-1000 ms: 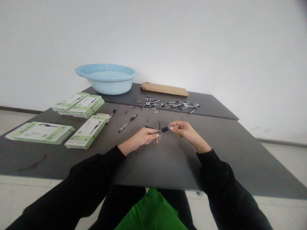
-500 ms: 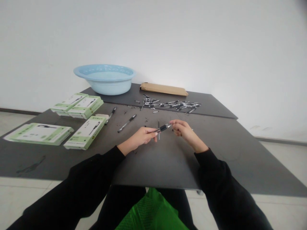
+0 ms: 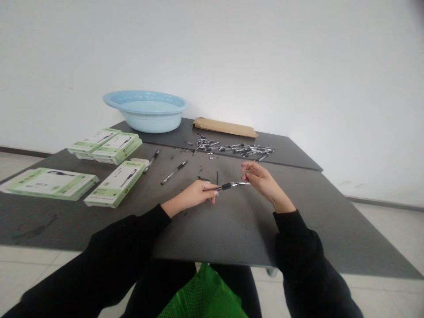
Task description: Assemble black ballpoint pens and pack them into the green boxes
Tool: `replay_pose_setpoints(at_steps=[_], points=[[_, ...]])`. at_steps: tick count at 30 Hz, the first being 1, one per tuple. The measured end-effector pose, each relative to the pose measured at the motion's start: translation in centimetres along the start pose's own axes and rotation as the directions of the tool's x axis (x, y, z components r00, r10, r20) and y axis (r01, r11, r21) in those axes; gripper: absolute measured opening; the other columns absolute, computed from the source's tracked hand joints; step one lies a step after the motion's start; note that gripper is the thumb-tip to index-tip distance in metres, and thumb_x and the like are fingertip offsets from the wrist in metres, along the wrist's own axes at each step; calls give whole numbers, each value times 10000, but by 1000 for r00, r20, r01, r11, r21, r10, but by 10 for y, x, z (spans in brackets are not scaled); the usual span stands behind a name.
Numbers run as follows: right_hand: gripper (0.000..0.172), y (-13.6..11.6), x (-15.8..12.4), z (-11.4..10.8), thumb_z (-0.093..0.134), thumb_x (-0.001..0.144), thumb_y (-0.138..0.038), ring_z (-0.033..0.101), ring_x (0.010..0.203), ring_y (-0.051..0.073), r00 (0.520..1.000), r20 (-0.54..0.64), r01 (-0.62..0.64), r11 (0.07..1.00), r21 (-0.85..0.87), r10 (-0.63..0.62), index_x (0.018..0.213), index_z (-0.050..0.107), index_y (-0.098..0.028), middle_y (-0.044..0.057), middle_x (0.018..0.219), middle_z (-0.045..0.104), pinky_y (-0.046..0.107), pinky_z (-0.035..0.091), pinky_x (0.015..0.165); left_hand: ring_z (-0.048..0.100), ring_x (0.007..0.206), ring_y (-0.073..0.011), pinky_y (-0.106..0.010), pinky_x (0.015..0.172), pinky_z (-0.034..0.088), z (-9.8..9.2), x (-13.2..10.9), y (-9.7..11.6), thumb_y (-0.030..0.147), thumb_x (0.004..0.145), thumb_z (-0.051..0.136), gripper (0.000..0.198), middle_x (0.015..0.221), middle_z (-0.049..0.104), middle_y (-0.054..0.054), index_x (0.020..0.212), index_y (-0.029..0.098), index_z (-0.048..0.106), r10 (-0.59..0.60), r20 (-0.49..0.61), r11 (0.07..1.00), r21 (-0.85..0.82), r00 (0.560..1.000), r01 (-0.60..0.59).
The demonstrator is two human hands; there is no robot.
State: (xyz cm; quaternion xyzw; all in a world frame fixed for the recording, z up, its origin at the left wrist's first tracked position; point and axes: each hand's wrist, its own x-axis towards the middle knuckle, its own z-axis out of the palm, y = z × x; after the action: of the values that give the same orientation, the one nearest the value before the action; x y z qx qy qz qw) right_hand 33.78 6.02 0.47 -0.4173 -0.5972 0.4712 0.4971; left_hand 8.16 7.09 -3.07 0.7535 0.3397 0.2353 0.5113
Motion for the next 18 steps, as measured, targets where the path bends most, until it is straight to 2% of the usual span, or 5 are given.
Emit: replay_pose_setpoints(at_steps=[2, 7, 11, 15, 18], points=[[341, -1, 0, -1, 718, 736, -315, 621, 740, 133, 1000, -18, 1, 1000, -19, -2, 1048, 621, -219, 43, 1001, 634, 311, 515, 714, 408, 495, -76, -200, 497, 300, 0, 0, -2, 359, 848, 563, 353, 663, 659, -19, 1044, 117, 730, 24, 7, 1000, 3, 1000, -24], [463, -1, 1, -1, 833, 638, -344, 702, 795, 198, 988, -125, -85, 996, 14, 87, 1039, 666, -185, 73, 886, 743, 377, 549, 812, 419, 499, -76, -208, 528, 326, 1, 1, -4, 363, 849, 563, 325, 675, 668, -26, 943, 113, 749, 40, -2, 999, -2, 999, -40], [372, 1, 0, 3, 855, 601, -339, 711, 868, 224, 980, -185, -70, 996, 46, 77, 918, 740, -183, 80, 902, 762, 403, 540, 881, 445, 523, -83, -207, 543, 342, 1, 0, -3, 383, 848, 567, 330, 675, 667, -28, 890, 110, 747, 46, -20, 999, -10, 999, -46], [258, 6, 1, 8, 847, 598, -349, 698, 872, 215, 976, -217, 6, 999, 47, 4, 787, 761, -196, 74, 1013, 739, 403, 533, 879, 420, 504, -72, -200, 517, 326, 0, 0, -3, 396, 849, 567, 336, 682, 665, -28, 872, 112, 743, 30, -34, 999, -23, 999, -30], [206, 9, 3, 8, 843, 600, -330, 671, 844, 184, 972, -227, 48, 998, -31, -53, 751, 759, -218, 39, 923, 739, 360, 514, 849, 392, 474, -63, -197, 479, 298, 0, 0, -3, 398, 852, 555, 343, 694, 666, -26, 931, 118, 737, -2, -45, 999, -48, 999, 0]])
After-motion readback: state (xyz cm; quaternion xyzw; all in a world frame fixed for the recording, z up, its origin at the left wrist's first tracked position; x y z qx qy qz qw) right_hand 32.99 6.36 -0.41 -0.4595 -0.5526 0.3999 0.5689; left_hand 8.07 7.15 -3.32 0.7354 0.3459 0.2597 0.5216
